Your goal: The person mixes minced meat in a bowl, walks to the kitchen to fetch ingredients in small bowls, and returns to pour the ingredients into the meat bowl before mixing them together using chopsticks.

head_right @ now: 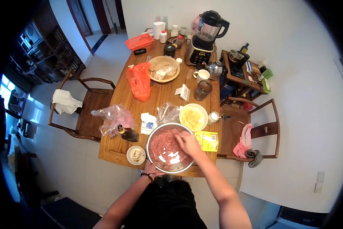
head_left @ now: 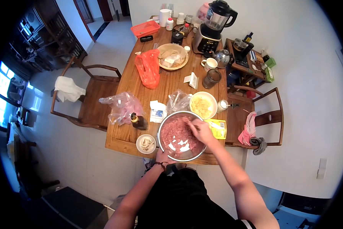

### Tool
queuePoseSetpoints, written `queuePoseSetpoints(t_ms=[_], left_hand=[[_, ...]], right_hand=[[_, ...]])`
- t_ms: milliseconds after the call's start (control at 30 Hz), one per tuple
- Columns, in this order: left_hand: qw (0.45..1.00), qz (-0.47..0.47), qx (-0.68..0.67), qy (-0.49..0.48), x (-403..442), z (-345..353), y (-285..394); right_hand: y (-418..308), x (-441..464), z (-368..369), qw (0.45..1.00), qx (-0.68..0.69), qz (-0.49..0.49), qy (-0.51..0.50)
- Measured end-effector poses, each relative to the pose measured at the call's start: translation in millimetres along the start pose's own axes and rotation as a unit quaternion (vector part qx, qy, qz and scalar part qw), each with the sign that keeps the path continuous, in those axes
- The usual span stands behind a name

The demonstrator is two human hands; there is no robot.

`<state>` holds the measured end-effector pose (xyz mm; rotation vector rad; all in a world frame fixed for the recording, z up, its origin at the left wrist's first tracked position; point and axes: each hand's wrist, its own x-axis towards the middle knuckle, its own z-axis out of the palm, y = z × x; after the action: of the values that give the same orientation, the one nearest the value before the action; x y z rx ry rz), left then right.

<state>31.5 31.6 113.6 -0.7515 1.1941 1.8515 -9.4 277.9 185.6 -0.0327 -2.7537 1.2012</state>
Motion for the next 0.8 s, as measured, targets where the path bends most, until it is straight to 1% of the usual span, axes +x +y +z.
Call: queuePoseSetpoints(t_ms=[33,100,133,200,267,300,333,400,467,533,600,633,667,700,733,800], left_hand=[[1.0,0.009,-0.001,0.001,0,0,-1],[1.0,0.021,-0.005,0.003,3,0,0],[1.0,0.021,-0.006,0.002,4,1,0],[1.0,0.018,0.0,0.0,4,-4,-3],[0.997,0.061,0.002,-0.05,9,-10,-8],[0.999,0.051,-0.005,-0.009,7,-5,-6],[0.999,0.049,-0.004,-0.007,2,-3,-2],[1.0,0.006,0.005,0.027,-6,4,7],[1.0,-0.011,0.003,0.019,-3,3,4],[1.0,0.007,-0.021,0.001,12,-6,-6],[1.0,0.019,-0.016,-0.007,14,-9,-9],[0.999,0.016,-0.03,-0.006,6,-3,-3],[0.999,0.013,-0.044,-0.007,1,0,0],[0.999,0.013,-0.042,-0.008,1,-1,-1],[1.0,0.021,-0.02,-0.009,3,-3,-2],[1.0,0.03,0.0,-0.007,9,-6,-5]], right_hand=[[3,-8,-10,1.0,0.0,0.0,-0.001],[2,-29,-21,0.996,-0.023,0.062,-0.054],[1,-37,-11,0.997,-0.01,0.028,-0.077],[-14,-44,27,0.991,0.08,-0.023,-0.108],[-33,-25,51,0.987,0.119,-0.057,-0.097],[-32,-13,58,0.991,0.111,-0.065,-0.037],[-29,-3,53,0.991,0.113,-0.063,-0.038],[-19,9,29,0.996,0.065,-0.026,0.063],[-5,7,-5,0.998,-0.022,0.046,0.047],[15,-4,-25,0.987,-0.066,0.138,-0.046],[12,-18,-13,0.992,-0.043,0.05,-0.109],[-3,-19,-2,0.991,-0.017,-0.004,-0.135],[-31,-13,2,0.97,0.008,0.089,-0.226],[-37,-12,17,0.977,0.083,0.033,-0.191],[-23,-9,46,0.987,0.11,-0.063,-0.104],[-35,18,45,0.986,0.1,-0.129,-0.027]])
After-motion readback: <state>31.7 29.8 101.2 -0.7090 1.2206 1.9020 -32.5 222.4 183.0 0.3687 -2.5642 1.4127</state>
